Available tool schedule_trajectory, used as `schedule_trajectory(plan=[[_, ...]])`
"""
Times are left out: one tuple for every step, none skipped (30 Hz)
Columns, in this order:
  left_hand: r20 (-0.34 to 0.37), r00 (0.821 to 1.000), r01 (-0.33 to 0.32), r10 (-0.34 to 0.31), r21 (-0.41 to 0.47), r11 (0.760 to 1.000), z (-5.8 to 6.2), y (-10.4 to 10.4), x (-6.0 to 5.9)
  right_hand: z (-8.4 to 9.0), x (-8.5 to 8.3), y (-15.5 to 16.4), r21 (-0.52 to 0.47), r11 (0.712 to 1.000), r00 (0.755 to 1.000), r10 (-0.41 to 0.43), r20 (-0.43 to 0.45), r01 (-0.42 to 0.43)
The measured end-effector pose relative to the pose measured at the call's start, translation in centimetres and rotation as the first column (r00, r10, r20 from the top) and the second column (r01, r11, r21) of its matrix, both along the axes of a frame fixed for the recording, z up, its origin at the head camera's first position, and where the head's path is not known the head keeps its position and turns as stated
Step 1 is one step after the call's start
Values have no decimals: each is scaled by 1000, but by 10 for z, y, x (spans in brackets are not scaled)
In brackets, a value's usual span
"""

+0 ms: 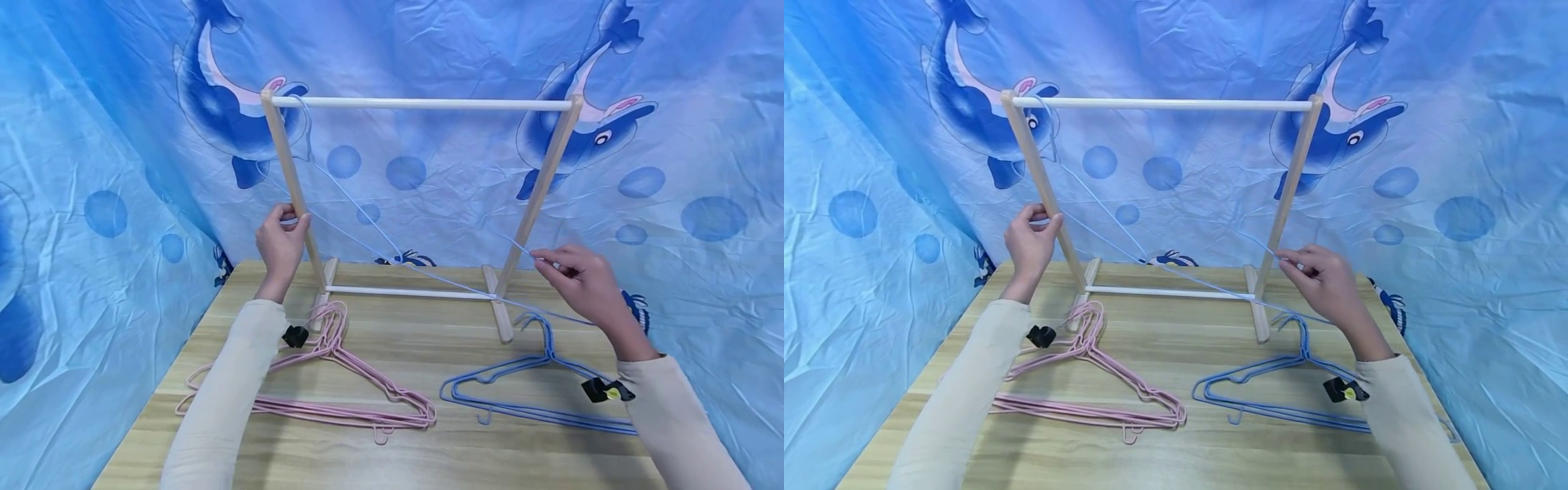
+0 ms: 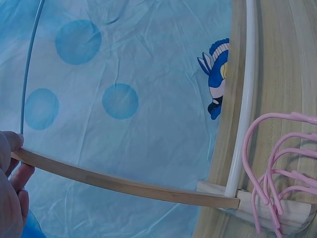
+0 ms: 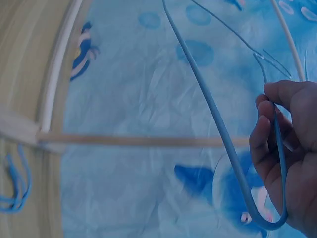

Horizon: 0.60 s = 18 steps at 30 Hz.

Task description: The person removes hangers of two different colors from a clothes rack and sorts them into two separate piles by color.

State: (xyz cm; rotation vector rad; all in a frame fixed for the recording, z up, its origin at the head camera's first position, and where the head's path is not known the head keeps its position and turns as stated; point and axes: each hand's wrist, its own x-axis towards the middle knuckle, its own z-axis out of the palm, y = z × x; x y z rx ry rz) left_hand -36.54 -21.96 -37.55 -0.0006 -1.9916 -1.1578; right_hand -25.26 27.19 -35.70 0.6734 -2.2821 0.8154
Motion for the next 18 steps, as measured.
schedule_trajectory(plan=[[-1, 1000, 3, -3, 1, 1000, 0, 0, 0, -3, 2, 6, 7, 1000, 1000, -1, 11, 0], [1, 1000, 4, -4, 2, 1000, -1, 0, 0, -5, 4, 11, 14, 1000, 1000, -1, 24, 1], [3, 1000, 4, -5, 4, 1000, -1, 1, 0, -8, 6, 17, 20, 1000, 999, -3, 35, 2], [3, 1000, 3, -3, 4, 1000, -1, 0, 0, -11, 7, 22, 22, 1000, 999, -3, 47, 2], [5, 1000, 3, -3, 5, 1000, -1, 1, 0, -13, 9, 28, 27, 1000, 998, -5, 57, 4], [8, 1000, 2, -2, 5, 1000, -1, 0, 0, -16, 10, 33, 31, 1000, 998, -7, 65, 5], [10, 1000, -1, 1, 5, 1000, -1, 1, 0, -19, 12, 38, 35, 999, 997, -7, 74, 4], [11, 1000, -1, 1, 5, 1000, -1, 1, 0, -21, 13, 42, 36, 999, 996, -4, 85, 1], [9, 1000, -3, 3, 4, 1000, -1, 1, 0, -24, 14, 47, 37, 999, 995, 1, 98, -4], [8, 1000, -3, 3, 4, 1000, -1, 1, 0, -26, 16, 51, 37, 999, 994, 2, 113, -6], [6, 1000, -3, 3, 3, 1000, 0, 1, 0, -29, 17, 56, 40, 999, 992, 8, 125, -13], [6, 1000, -4, 4, 4, 1000, 0, 1, 0, -31, 18, 60, 41, 999, 990, 19, 138, -25], [6, 1000, -7, 7, 5, 1000, 0, 1, 0, -33, 20, 64, 39, 999, 988, 30, 152, -36], [6, 1000, -6, 5, 7, 1000, 0, 2, 0, -35, 21, 68, 39, 998, 986, 39, 164, -46], [8, 1000, -7, 7, 7, 1000, 0, 2, 0, -38, 22, 72, 40, 998, 983, 47, 176, -55], [10, 1000, -7, 7, 10, 1000, 0, 2, 0, -40, 23, 76, 41, 997, 981, 52, 188, -60], [12, 1000, -7, 7, 11, 1000, 0, 2, 0, -43, 25, 80, 45, 997, 979, 56, 197, -66], [15, 1000, -9, 8, 12, 1000, 0, 2, 0, -46, 26, 84, 44, 997, 976, 59, 212, -70]])
